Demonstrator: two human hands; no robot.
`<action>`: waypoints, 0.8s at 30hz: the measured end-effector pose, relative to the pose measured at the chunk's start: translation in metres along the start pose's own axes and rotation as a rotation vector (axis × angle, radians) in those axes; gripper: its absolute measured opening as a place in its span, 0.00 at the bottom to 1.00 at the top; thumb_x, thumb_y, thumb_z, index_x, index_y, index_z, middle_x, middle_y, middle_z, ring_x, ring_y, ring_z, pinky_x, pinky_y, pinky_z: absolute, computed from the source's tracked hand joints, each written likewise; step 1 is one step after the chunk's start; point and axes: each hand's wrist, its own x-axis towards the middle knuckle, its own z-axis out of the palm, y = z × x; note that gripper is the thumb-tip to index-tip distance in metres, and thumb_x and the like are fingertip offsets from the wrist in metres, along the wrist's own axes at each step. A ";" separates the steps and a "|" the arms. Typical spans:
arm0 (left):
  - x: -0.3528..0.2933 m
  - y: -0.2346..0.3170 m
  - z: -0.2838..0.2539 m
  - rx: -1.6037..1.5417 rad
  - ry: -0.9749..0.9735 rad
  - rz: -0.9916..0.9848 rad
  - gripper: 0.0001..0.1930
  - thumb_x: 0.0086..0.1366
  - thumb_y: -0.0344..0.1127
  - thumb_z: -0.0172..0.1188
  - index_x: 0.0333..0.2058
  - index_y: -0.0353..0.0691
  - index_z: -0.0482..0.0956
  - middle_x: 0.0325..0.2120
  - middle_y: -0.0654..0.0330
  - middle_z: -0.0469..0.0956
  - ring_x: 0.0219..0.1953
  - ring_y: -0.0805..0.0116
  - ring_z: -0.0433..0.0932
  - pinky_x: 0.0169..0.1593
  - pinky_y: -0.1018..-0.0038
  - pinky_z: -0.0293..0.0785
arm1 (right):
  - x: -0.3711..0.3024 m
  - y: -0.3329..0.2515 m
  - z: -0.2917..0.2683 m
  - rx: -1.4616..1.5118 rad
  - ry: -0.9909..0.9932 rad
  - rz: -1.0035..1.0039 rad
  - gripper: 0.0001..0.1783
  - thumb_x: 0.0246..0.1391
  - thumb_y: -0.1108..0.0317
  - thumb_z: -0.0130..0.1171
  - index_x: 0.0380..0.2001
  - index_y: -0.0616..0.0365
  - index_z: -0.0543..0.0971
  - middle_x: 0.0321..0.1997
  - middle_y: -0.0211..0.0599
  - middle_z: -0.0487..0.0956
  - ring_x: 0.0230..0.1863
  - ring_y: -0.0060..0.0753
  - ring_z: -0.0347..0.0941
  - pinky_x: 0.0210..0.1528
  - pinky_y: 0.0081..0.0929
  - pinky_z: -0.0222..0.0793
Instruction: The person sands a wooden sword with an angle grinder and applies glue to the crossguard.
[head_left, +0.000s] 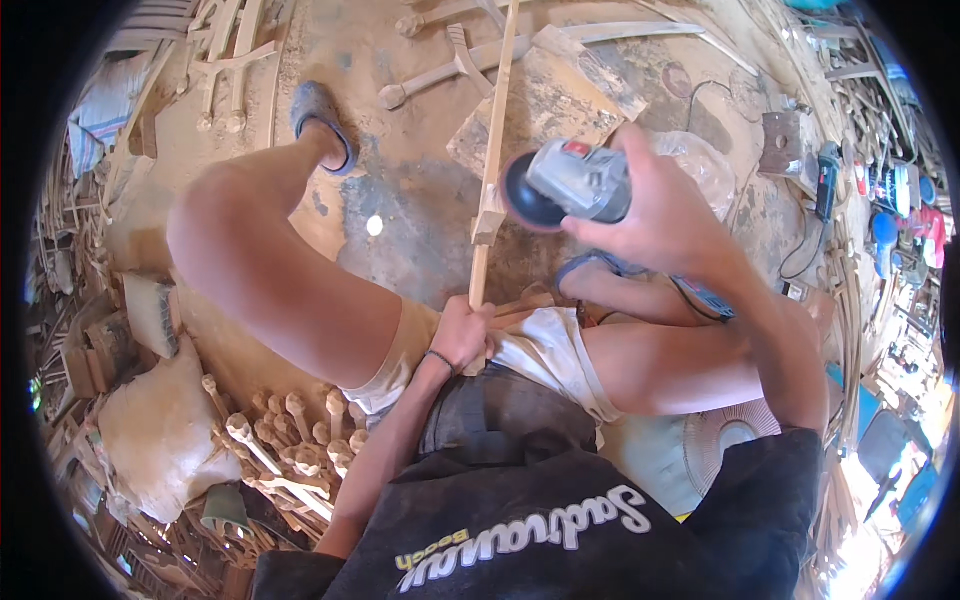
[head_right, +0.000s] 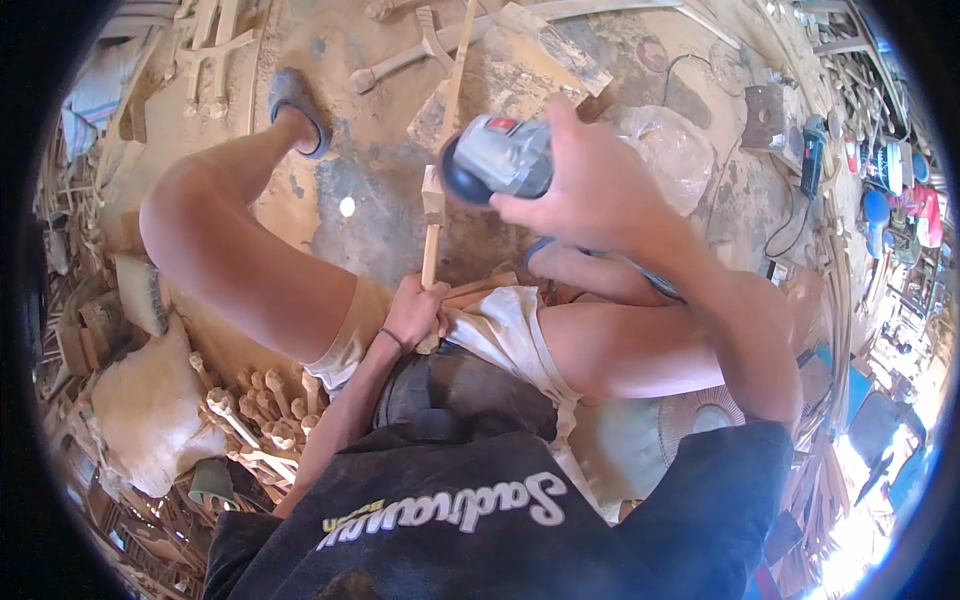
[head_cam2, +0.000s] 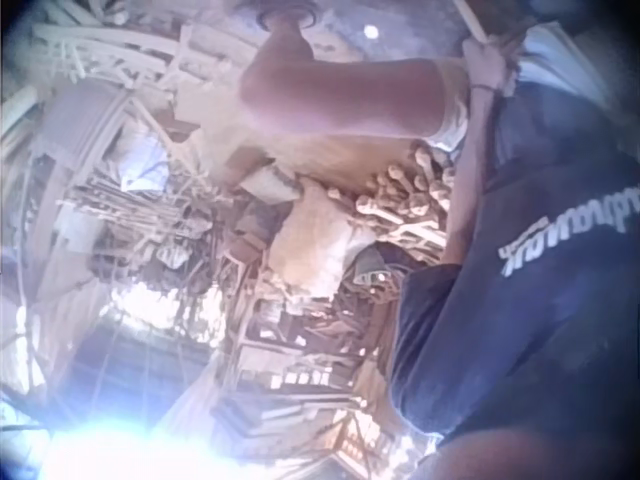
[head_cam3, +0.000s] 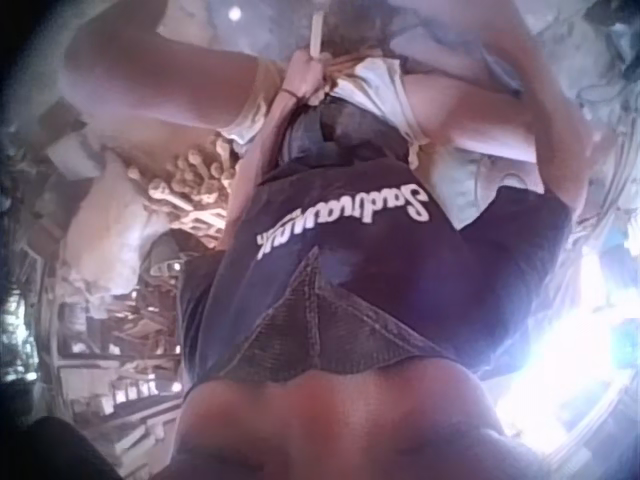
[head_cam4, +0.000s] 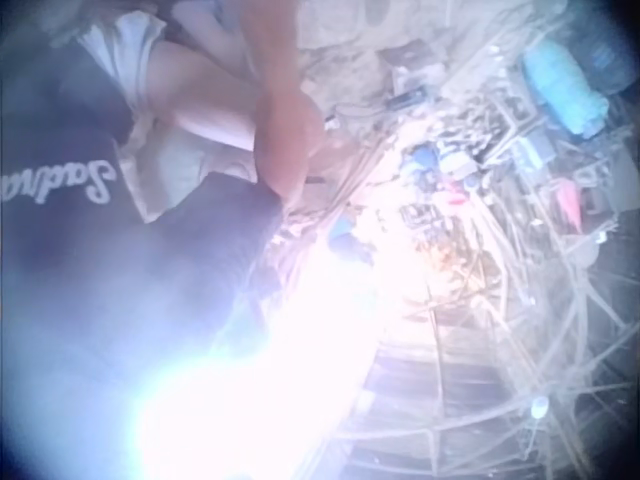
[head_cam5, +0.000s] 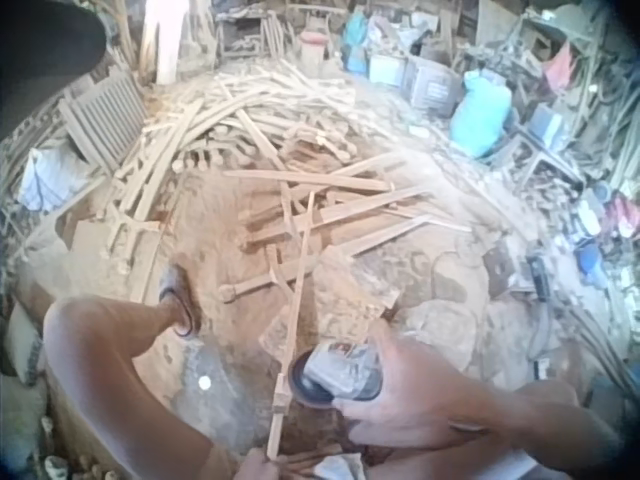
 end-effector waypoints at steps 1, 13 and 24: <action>0.001 -0.001 -0.001 -0.005 0.007 -0.006 0.16 0.74 0.32 0.57 0.26 0.31 0.73 0.16 0.60 0.75 0.13 0.66 0.80 0.17 0.65 0.68 | -0.001 -0.007 0.002 -0.026 -0.046 0.010 0.43 0.47 0.48 0.81 0.52 0.67 0.70 0.34 0.63 0.86 0.39 0.67 0.87 0.43 0.55 0.81; 0.001 0.003 0.002 0.070 0.046 0.012 0.19 0.73 0.32 0.57 0.21 0.34 0.69 0.14 0.60 0.71 0.13 0.66 0.79 0.17 0.63 0.67 | 0.007 -0.017 -0.009 -0.075 -0.059 0.058 0.43 0.47 0.48 0.80 0.52 0.67 0.69 0.36 0.65 0.86 0.41 0.68 0.87 0.46 0.56 0.82; 0.004 -0.002 0.001 0.003 0.027 0.008 0.18 0.72 0.32 0.57 0.22 0.33 0.69 0.16 0.62 0.69 0.13 0.64 0.78 0.16 0.64 0.67 | 0.007 -0.020 -0.006 -0.099 -0.059 0.047 0.43 0.47 0.47 0.80 0.51 0.68 0.69 0.38 0.66 0.86 0.41 0.69 0.87 0.45 0.56 0.82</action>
